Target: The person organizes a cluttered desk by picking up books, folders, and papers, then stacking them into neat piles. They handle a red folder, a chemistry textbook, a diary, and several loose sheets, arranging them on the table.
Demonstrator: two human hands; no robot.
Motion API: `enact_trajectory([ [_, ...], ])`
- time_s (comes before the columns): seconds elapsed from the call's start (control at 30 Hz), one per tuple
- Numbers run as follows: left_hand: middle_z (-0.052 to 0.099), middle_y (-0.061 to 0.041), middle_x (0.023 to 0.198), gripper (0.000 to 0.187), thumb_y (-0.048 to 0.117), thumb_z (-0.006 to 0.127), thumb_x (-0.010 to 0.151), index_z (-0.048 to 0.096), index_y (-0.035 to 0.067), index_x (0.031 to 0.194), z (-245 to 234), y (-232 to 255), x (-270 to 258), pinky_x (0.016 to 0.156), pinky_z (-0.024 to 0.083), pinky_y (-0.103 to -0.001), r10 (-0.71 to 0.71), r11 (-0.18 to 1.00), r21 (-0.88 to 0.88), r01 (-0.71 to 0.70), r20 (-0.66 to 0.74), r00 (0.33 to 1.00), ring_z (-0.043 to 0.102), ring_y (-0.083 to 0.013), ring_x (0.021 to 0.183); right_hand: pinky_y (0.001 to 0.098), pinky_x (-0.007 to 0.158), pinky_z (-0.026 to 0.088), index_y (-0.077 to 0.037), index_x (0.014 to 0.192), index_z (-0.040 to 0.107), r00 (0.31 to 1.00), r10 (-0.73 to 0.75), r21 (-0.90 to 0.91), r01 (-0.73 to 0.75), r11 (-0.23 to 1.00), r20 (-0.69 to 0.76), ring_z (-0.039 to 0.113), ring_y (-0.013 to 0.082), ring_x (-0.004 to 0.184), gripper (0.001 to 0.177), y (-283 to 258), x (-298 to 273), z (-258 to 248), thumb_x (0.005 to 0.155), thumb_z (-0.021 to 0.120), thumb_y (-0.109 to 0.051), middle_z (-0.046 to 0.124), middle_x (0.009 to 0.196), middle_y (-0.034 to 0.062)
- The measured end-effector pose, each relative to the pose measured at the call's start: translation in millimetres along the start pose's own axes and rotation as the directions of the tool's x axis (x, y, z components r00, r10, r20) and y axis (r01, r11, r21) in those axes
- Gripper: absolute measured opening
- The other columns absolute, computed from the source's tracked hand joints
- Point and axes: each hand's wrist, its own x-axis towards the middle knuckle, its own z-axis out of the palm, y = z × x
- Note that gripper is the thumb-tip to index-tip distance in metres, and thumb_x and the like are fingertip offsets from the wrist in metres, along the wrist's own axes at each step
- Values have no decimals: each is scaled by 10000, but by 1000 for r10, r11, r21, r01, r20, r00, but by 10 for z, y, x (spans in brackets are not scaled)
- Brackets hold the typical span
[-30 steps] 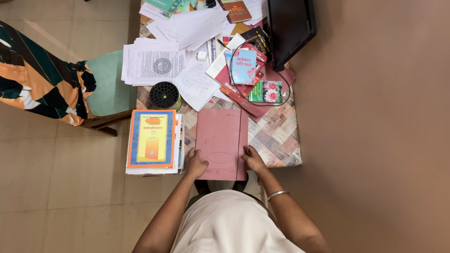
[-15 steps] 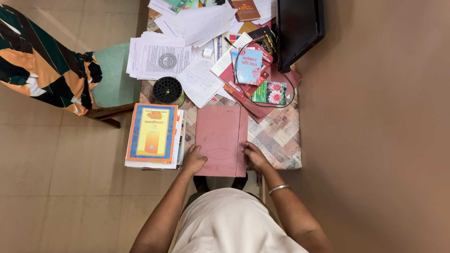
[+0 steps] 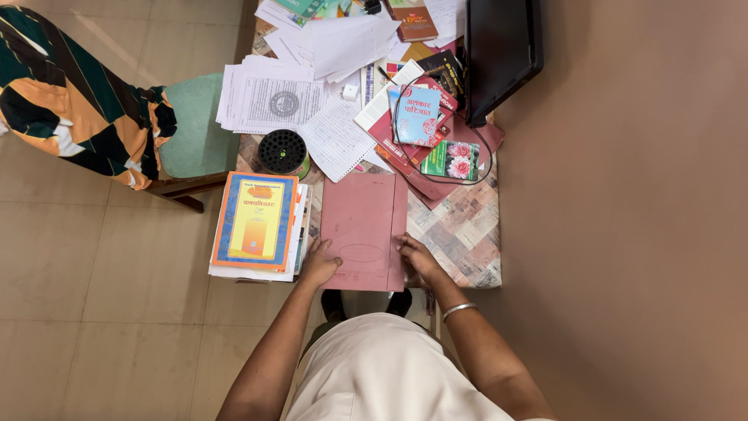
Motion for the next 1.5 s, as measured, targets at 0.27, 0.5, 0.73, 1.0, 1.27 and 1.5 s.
enact_trajectory([
  [0.27,315,-221,1602,807,276,782,779,459,25,1474,159,133,26,1204,258,-407,109,989,115,-91,-169,979,281,-365,1491,337,1022,444,-158,1428,577,997,0,78,6,997,-83,547,177,1235,465,-88,-70,-37,964,561,-154,626,1371,7],
  [0.5,506,-232,1474,761,220,773,763,485,7,1434,130,569,188,1158,374,-407,167,985,-12,-173,-194,967,472,-374,1387,317,926,476,-127,1342,636,993,-73,71,80,994,-92,586,156,1181,385,-346,-75,-244,970,558,-187,654,1309,-1],
  [0.73,610,-182,1387,630,171,732,808,534,24,1388,177,1127,488,1025,501,-386,223,960,-155,-233,-76,972,619,-309,1237,362,963,486,-110,1342,618,984,-136,149,152,977,-117,616,173,1211,379,-641,172,-480,982,543,-200,665,1369,37],
  [1.0,695,-126,1284,534,126,707,832,577,33,1341,685,1314,743,955,549,-344,180,938,-301,-173,-6,984,689,-224,1111,368,896,522,-82,1330,594,972,-125,304,182,935,-199,616,202,1124,359,-702,549,-763,985,561,-175,656,1342,59],
  [1.27,710,-127,1257,524,98,706,832,573,13,1331,848,1676,1093,931,556,-324,283,882,-398,-253,18,959,696,-189,1061,359,878,527,-63,1311,608,960,-170,396,248,884,-222,611,203,1112,337,-1078,955,-914,996,550,-165,650,1324,47],
  [1.5,684,-220,1266,727,103,677,859,410,66,1534,671,2387,1897,953,521,-339,224,813,-579,-68,203,953,662,-213,1086,343,928,504,-111,1364,581,937,-131,282,228,932,-324,602,177,1160,423,-1497,1449,-1131,948,567,-190,618,1329,13],
])
